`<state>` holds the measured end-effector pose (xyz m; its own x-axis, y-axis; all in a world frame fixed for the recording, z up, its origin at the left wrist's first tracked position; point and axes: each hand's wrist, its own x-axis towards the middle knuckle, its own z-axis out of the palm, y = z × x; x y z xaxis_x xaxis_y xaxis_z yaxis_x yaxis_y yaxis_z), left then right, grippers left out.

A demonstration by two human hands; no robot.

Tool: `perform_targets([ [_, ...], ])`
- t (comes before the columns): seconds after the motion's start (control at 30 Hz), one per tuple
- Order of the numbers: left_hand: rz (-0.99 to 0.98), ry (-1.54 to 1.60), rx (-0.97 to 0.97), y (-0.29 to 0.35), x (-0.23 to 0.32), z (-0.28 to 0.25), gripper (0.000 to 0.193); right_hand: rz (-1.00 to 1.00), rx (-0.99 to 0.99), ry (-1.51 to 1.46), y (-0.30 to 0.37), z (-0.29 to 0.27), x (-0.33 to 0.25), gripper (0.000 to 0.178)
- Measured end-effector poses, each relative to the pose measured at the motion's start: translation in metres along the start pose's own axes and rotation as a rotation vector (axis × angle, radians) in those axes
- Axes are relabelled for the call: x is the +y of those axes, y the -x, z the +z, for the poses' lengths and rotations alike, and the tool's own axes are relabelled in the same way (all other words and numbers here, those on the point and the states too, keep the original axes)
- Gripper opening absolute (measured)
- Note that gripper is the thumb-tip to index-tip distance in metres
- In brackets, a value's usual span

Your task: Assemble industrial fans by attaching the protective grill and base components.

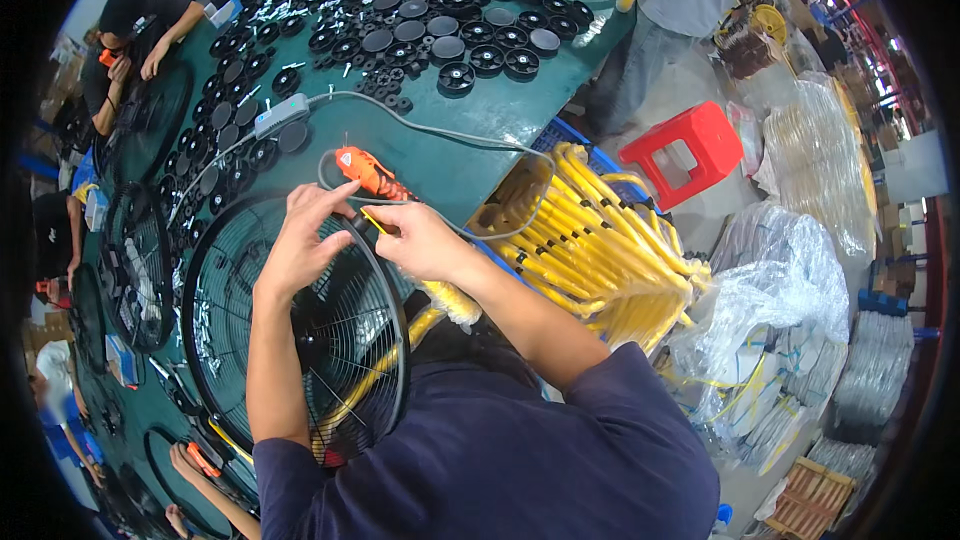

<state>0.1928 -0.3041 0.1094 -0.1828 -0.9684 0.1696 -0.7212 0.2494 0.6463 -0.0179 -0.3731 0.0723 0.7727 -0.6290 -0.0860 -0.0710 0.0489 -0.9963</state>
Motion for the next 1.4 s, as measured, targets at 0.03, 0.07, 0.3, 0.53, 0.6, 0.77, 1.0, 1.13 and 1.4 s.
perform_targets([
  [0.03,0.015,-0.017,0.012,0.000,-0.001,0.000,0.065,-0.004,-0.002,0.048,0.001,0.001,-0.006,0.034],
  [0.07,0.030,-0.034,0.024,0.000,-0.002,0.001,0.064,-0.007,-0.004,0.095,0.002,0.001,-0.008,0.035],
  [0.3,0.154,-0.186,0.101,-0.004,-0.007,0.008,0.058,-0.189,0.036,0.278,-0.004,0.005,0.019,0.046],
  [0.53,0.138,-0.256,0.139,-0.008,-0.006,0.011,0.046,-0.124,-0.033,0.399,-0.002,-0.001,0.013,0.049],
  [0.6,0.110,-0.229,0.150,-0.008,-0.008,0.014,0.044,0.076,-0.144,0.444,-0.006,-0.005,0.002,0.051],
  [0.77,0.102,-0.301,0.110,-0.013,-0.016,0.016,0.047,-0.110,-0.107,0.351,-0.011,-0.007,0.016,0.056],
  [1.0,0.068,-0.252,0.103,0.001,-0.013,0.012,0.047,-0.103,-0.179,0.198,-0.006,-0.009,0.034,0.039],
  [1.13,0.103,-0.240,0.205,-0.002,-0.026,0.022,0.049,0.093,-0.226,-0.010,-0.017,-0.062,0.004,0.043],
  [1.4,0.075,-0.195,0.273,-0.003,-0.032,0.016,0.046,0.236,0.797,0.914,-0.137,-0.166,0.051,0.092],
])
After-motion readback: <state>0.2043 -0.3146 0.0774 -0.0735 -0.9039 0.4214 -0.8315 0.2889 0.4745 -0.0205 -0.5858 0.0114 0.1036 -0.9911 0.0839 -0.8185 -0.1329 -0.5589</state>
